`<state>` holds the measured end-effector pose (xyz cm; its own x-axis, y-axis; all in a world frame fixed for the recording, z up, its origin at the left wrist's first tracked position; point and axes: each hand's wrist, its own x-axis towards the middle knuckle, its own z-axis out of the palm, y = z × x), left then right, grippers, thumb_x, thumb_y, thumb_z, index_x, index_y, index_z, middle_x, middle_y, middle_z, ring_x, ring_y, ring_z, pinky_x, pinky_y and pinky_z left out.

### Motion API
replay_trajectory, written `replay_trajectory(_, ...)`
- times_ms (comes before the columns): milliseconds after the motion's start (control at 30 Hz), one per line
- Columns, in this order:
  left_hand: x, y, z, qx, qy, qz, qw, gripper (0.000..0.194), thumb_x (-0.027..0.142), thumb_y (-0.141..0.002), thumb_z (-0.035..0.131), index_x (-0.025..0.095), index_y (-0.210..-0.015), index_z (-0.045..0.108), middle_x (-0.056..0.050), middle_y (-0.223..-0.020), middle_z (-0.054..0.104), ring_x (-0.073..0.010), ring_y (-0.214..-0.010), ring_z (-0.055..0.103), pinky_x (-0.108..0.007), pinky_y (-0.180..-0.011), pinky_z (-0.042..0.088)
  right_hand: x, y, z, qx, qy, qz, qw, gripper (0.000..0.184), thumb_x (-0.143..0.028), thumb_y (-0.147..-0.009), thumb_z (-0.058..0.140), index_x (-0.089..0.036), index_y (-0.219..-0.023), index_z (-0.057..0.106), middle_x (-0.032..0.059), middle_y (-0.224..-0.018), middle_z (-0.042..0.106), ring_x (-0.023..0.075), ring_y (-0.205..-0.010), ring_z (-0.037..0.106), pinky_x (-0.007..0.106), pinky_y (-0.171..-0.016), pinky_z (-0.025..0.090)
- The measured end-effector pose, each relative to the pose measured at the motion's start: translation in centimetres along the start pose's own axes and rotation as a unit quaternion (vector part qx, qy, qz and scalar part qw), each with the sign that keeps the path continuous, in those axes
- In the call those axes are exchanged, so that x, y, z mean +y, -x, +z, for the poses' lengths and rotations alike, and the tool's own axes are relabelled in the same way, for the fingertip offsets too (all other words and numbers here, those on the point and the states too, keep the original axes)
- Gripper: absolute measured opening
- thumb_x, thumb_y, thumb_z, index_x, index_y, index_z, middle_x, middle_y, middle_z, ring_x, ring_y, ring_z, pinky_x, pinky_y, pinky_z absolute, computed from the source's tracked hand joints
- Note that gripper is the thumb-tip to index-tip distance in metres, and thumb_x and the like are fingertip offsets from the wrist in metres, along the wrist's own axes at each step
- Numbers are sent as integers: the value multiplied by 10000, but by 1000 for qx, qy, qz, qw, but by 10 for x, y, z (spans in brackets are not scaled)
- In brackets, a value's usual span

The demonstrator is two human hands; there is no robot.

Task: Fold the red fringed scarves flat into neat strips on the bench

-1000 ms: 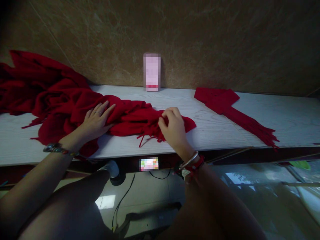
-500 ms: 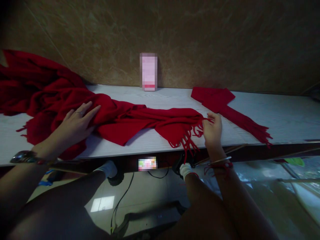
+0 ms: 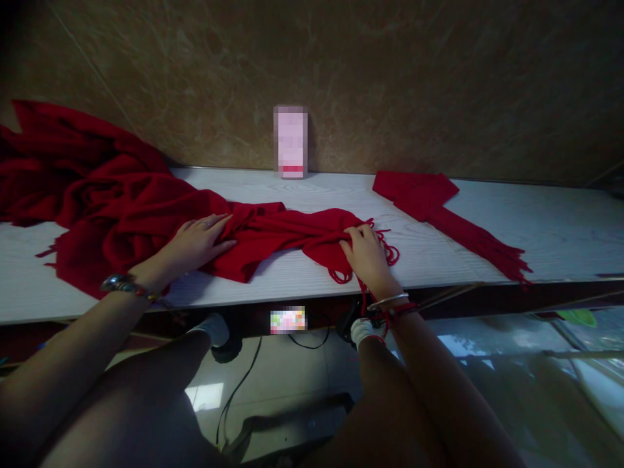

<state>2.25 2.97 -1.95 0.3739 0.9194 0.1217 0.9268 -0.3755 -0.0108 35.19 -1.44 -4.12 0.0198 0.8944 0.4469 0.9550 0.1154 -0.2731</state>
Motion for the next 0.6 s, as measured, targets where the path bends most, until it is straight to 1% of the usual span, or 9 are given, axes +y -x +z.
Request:
replay_trajectory(67, -1, 3, -1, 4, -9, 11, 1000, 534, 385, -908, 354, 163, -1393, 353, -146, -1406, 429, -277, -1296, 388, -464, -1025, 321, 0, -1, -3, 6, 7, -4, 1000, 153, -188, -787, 495, -196, -881, 615, 107, -894, 583, 280, -908, 556, 445, -808, 456)
replay_trajectory(133, 0, 7, -3, 10, -14, 19, 1000, 521, 368, -917, 335, 153, -1392, 353, -154, -1413, 417, -274, -1308, 372, -466, -1032, 314, 0, -1, -4, 12, 10, -3, 1000, 127, -153, -779, 486, -204, -815, 597, 95, -840, 584, 269, -875, 555, 424, -794, 451)
replay_trajectory(200, 6, 11, -7, 21, -15, 18, 1000, 534, 378, -917, 347, 153, -1401, 338, -165, -1442, 367, -290, -1338, 319, -489, -1039, 297, 0, -1, -5, 14, 8, -3, 1000, 110, -140, -772, 488, -208, -767, 575, 88, -803, 583, 260, -840, 555, 408, -778, 447)
replay_trajectory(267, 16, 13, -12, 23, -9, 16, 1000, 610, 435, -892, 411, 168, -1426, 287, -169, -1489, 270, -320, -1372, 232, -521, -1046, 274, 0, -2, -5, 20, -3, -3, 1000, 101, -136, -763, 496, -213, -738, 557, 79, -781, 585, 249, -807, 554, 393, -760, 445)
replay_trajectory(333, 25, 13, -17, 3, -1, 21, 1000, 736, 496, -842, 494, 184, -1449, 219, -170, -1512, 204, -345, -1381, 186, -540, -1044, 267, -1, -3, -7, 37, -24, -4, 999, 106, -129, -751, 499, -221, -720, 541, 67, -764, 586, 237, -786, 554, 378, -748, 446)
replay_trajectory(367, 29, 12, -19, -12, 3, 24, 1000, 780, 504, -827, 518, 186, -1457, 188, -177, -1505, 221, -348, -1373, 210, -535, -1039, 279, -1, -4, -7, 47, -36, -4, 998, 109, -127, -745, 498, -226, -714, 535, 62, -756, 587, 232, -779, 554, 373, -744, 447)
replay_trajectory(433, 33, 8, -22, -32, 2, 22, 999, 773, 474, -836, 516, 185, -1462, 166, -189, -1449, 338, -338, -1317, 338, -504, -1007, 337, -1, -4, -9, 65, -54, -1, 996, 113, -128, -734, 493, -232, -704, 525, 57, -750, 590, 229, -775, 555, 373, -746, 449)
replay_trajectory(533, 28, 2, -25, -21, -9, 12, 1000, 609, 330, -880, 438, 187, -1441, 249, -166, -1309, 511, -300, -1159, 521, -428, -915, 435, -1, -3, -12, 87, -62, 20, 994, 108, -139, -729, 475, -236, -702, 514, 67, -766, 600, 236, -777, 559, 386, -758, 448)
replay_trajectory(600, 23, -1, -26, -8, -14, 9, 1000, 566, 212, -854, 409, 185, -1412, 319, -139, -1251, 560, -269, -1089, 569, -379, -878, 461, -1, -1, -15, 101, -64, 30, 992, 111, -144, -733, 456, -239, -710, 507, 72, -778, 604, 239, -785, 561, 391, -766, 447)
